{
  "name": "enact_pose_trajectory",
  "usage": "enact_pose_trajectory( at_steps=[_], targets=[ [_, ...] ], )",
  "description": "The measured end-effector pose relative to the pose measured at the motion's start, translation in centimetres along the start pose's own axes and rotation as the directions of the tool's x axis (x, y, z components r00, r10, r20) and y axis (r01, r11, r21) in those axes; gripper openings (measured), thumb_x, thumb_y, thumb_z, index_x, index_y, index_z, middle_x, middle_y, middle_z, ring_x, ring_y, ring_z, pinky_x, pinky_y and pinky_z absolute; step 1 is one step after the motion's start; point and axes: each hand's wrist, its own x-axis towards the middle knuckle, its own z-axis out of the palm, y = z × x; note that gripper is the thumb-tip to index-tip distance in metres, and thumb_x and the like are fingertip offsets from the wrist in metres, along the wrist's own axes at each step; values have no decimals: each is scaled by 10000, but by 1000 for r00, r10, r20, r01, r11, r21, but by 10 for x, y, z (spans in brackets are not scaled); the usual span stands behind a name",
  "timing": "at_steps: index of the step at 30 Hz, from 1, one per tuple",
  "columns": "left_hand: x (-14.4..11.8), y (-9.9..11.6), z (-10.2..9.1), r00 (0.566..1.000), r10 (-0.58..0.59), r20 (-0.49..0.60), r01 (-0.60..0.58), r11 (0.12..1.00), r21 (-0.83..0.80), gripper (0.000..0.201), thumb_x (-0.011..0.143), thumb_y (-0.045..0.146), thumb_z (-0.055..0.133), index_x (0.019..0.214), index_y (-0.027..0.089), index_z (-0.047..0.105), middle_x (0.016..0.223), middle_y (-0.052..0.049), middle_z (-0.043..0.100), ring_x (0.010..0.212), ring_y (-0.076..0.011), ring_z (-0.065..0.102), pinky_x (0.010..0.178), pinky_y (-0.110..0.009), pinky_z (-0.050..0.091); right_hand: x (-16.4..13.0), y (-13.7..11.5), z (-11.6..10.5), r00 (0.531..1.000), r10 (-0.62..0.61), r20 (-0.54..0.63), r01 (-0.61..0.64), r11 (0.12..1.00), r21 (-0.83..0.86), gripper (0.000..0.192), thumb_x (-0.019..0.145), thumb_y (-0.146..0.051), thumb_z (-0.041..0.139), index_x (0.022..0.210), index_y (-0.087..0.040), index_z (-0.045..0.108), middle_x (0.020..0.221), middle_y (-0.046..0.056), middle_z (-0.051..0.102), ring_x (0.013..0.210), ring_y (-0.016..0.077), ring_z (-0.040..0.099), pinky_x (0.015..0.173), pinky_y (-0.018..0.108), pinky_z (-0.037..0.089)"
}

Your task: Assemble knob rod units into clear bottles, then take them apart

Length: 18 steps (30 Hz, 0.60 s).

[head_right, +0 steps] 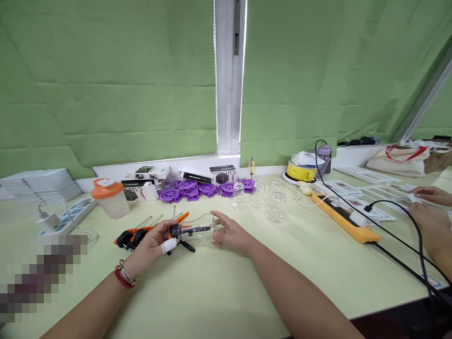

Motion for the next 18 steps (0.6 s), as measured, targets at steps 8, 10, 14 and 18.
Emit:
enact_pose_trajectory(
  at_steps=[8,10,14,18],
  targets=[
    [1,-4,0,999,34,15,-34,999,38,425,777,335,656,1144,184,504,1253,-162,555,1111,-249,524,964,-405,401,1,2,1,1000,13,-18,-12,999,50,698,755,-386,695,1368,-308,370,1164,85,469,698,135,627,616,322,500],
    [1,-3,0,999,34,9,-34,998,48,424,773,338,658,1139,182,510,1238,-162,564,1103,-251,526,951,-397,406,1,2,2,1000,19,-25,-17,998,59,687,754,-387,692,1361,-302,381,1136,80,491,670,129,619,601,316,494],
    [0,-2,1,1000,18,6,-19,998,62,417,776,349,653,1136,187,518,1240,-162,564,1070,-251,537,895,-378,433,1,0,4,998,46,-30,-44,997,64,661,755,-399,683,1345,-298,400,1112,74,515,639,119,608,579,302,486],
    [1,-5,1,1000,25,-6,-25,998,55,432,764,352,663,1140,191,524,1231,-162,572,1052,-254,546,879,-383,437,1,-1,4,997,70,-30,-68,995,72,644,758,-405,678,1332,-289,409,1101,70,518,621,111,597,535,273,463]
  ],
)
